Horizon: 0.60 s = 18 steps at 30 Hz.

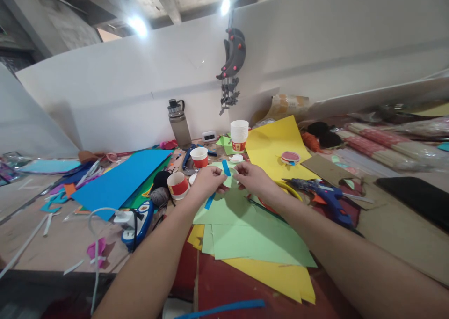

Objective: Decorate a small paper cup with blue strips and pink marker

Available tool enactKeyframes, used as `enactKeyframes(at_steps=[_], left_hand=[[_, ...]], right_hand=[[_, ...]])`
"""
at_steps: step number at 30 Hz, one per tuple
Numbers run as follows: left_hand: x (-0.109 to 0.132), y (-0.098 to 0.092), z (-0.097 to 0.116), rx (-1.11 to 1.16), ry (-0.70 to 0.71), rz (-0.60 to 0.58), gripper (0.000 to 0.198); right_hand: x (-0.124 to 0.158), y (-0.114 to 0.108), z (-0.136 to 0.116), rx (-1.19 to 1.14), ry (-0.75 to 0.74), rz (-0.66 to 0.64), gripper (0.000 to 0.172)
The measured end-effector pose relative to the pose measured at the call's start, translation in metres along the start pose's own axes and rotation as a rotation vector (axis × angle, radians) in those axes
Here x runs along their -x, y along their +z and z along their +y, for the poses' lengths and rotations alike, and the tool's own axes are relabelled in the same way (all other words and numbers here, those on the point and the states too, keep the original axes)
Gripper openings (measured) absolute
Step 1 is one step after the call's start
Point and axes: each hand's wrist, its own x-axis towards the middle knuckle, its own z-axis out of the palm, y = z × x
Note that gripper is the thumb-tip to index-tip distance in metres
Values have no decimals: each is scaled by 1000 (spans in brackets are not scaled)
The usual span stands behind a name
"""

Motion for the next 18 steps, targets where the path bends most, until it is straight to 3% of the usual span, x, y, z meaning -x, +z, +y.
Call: enactKeyframes(at_steps=[9, 18], left_hand=[[-1, 1, -3, 81, 167, -33, 10], [-1, 1, -3, 44, 236, -37, 14]], right_hand=[[1, 0, -1, -52, -71, 28, 4], [-2, 0, 2, -103, -143, 39, 3]])
